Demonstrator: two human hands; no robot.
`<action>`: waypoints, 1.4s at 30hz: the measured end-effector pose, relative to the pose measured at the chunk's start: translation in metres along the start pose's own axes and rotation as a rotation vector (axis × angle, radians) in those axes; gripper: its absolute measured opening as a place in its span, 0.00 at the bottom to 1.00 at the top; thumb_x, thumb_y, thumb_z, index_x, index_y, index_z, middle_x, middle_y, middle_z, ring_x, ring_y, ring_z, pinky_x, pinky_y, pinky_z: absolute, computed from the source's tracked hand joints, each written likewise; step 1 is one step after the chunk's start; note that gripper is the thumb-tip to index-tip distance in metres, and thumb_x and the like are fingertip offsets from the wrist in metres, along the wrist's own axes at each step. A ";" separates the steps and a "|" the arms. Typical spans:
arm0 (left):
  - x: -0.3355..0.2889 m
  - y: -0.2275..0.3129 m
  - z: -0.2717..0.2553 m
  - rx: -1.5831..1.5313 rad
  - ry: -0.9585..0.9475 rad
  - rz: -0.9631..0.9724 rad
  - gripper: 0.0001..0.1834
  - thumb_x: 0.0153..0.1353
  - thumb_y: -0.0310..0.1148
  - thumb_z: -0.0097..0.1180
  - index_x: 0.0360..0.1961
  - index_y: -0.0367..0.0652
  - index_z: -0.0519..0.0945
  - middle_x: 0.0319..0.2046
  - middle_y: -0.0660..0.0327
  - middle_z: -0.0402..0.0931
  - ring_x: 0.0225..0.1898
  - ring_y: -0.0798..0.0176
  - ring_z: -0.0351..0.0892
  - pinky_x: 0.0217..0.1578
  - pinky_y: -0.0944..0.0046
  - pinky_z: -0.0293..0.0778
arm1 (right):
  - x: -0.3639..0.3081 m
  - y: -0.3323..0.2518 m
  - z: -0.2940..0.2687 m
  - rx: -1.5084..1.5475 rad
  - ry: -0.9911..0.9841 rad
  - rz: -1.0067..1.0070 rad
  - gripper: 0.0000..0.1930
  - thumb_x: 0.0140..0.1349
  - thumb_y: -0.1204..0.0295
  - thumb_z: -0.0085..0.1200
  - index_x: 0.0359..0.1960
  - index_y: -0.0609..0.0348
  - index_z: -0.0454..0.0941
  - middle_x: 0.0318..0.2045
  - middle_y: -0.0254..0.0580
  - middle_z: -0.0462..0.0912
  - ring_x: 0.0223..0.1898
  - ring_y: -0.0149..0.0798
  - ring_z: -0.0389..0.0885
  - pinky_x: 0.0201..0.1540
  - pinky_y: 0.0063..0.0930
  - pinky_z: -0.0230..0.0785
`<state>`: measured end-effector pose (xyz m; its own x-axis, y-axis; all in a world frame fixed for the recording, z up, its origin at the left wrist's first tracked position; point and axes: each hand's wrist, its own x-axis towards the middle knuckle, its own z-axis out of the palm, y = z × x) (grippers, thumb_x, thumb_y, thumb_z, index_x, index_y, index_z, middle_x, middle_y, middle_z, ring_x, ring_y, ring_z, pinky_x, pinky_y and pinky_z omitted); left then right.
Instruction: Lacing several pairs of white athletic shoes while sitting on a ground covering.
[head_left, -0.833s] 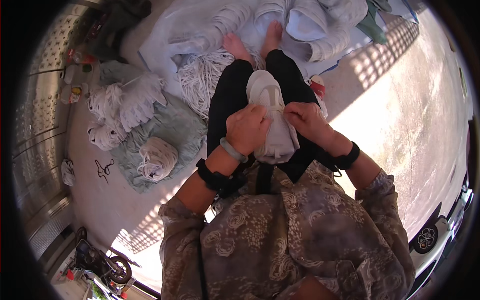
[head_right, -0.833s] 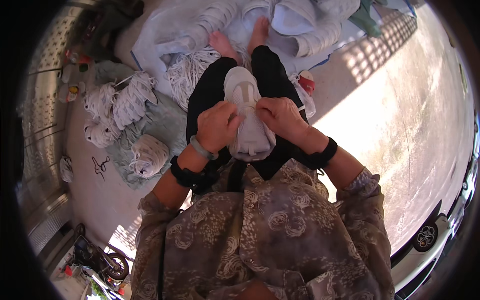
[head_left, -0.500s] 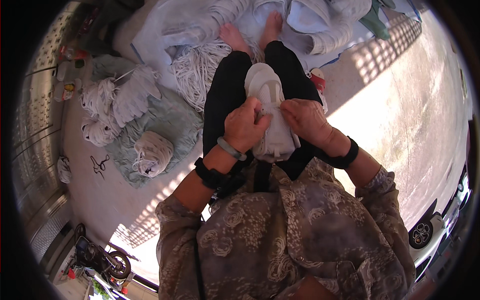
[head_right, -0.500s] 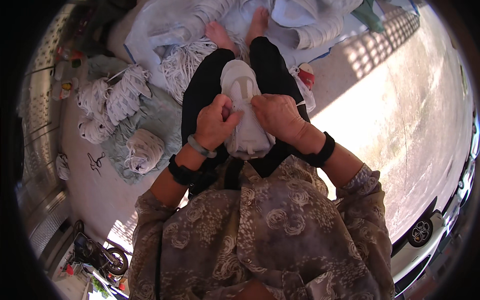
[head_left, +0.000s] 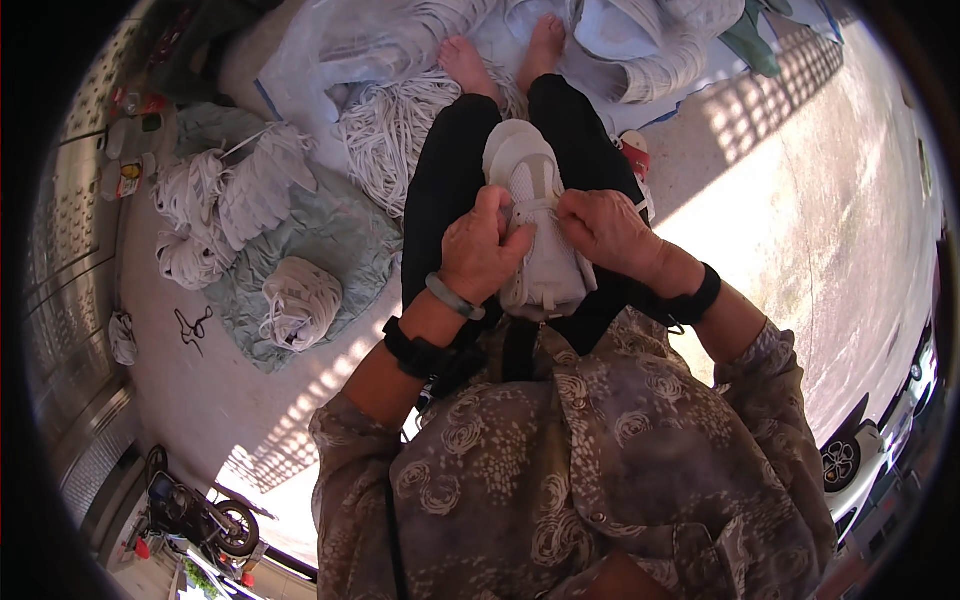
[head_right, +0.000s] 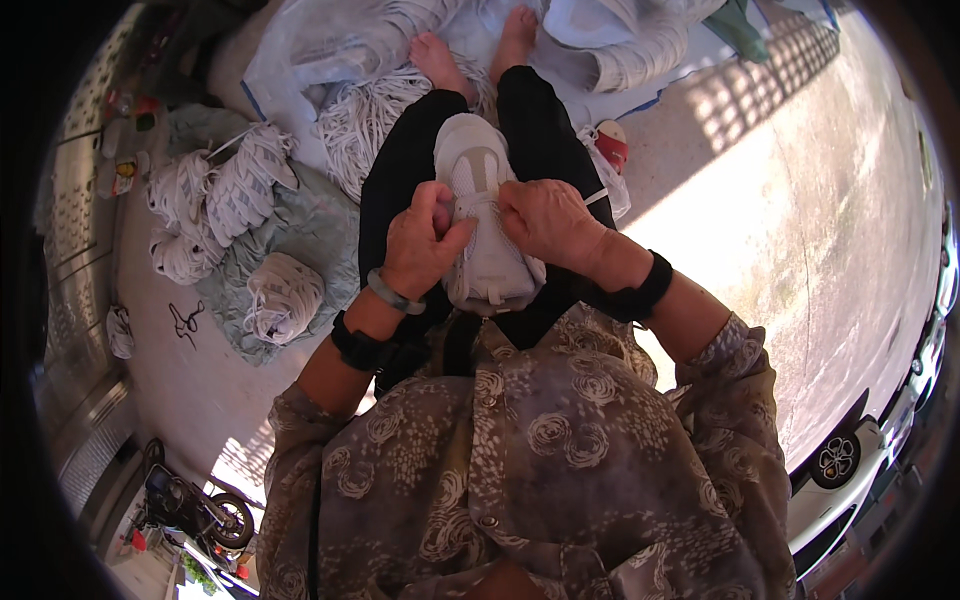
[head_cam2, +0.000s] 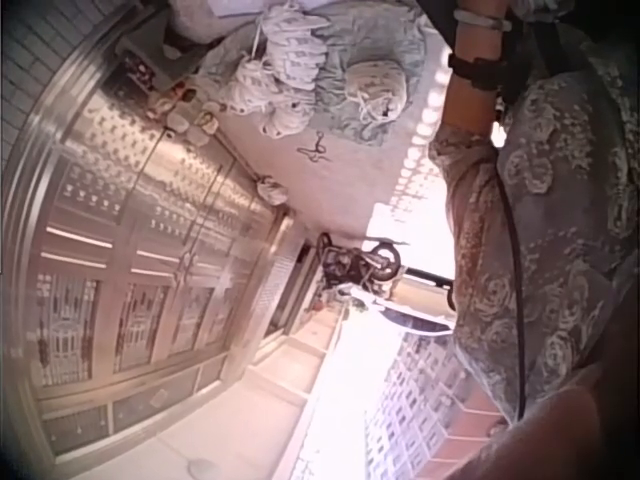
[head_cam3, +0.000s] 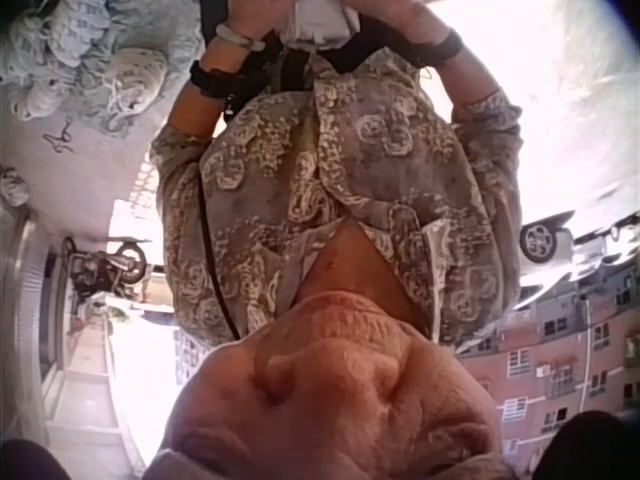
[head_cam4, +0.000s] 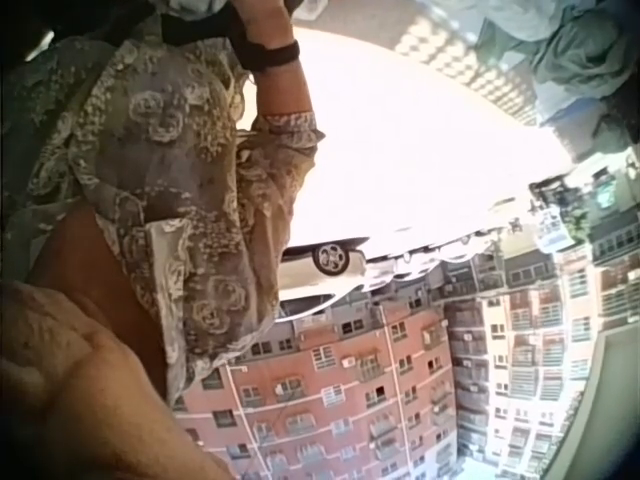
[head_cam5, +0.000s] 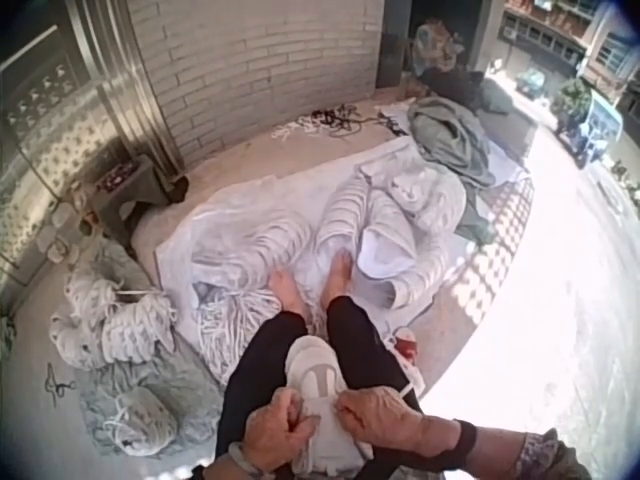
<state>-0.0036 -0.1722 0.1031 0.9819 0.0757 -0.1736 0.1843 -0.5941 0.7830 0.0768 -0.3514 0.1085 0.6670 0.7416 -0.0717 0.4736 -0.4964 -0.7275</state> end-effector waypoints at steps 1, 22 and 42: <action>0.000 0.000 0.000 -0.001 -0.001 -0.006 0.22 0.46 0.36 0.59 0.40 0.41 0.65 0.18 0.61 0.69 0.21 0.55 0.74 0.25 0.59 0.70 | 0.001 0.000 0.000 0.025 0.006 -0.010 0.04 0.49 0.72 0.47 0.22 0.59 0.70 0.17 0.50 0.74 0.24 0.53 0.76 0.29 0.44 0.67; -0.008 -0.011 -0.011 -0.174 -0.007 0.056 0.21 0.46 0.34 0.59 0.39 0.39 0.65 0.14 0.62 0.66 0.15 0.59 0.70 0.20 0.61 0.66 | 0.022 0.004 0.001 0.120 -0.206 -0.232 0.05 0.53 0.71 0.45 0.28 0.59 0.68 0.23 0.46 0.75 0.29 0.52 0.75 0.32 0.44 0.66; -0.009 0.002 0.006 -0.208 0.123 0.111 0.12 0.47 0.25 0.59 0.33 0.41 0.72 0.16 0.72 0.62 0.17 0.80 0.59 0.19 0.76 0.61 | -0.007 0.002 0.013 0.218 0.137 -0.069 0.04 0.52 0.77 0.47 0.30 0.60 0.69 0.25 0.48 0.74 0.29 0.51 0.75 0.32 0.36 0.67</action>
<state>-0.0127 -0.1795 0.1027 0.9922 0.1238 -0.0152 0.0672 -0.4281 0.9012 0.0655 -0.3522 0.0986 0.7161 0.6950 0.0654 0.3956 -0.3269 -0.8583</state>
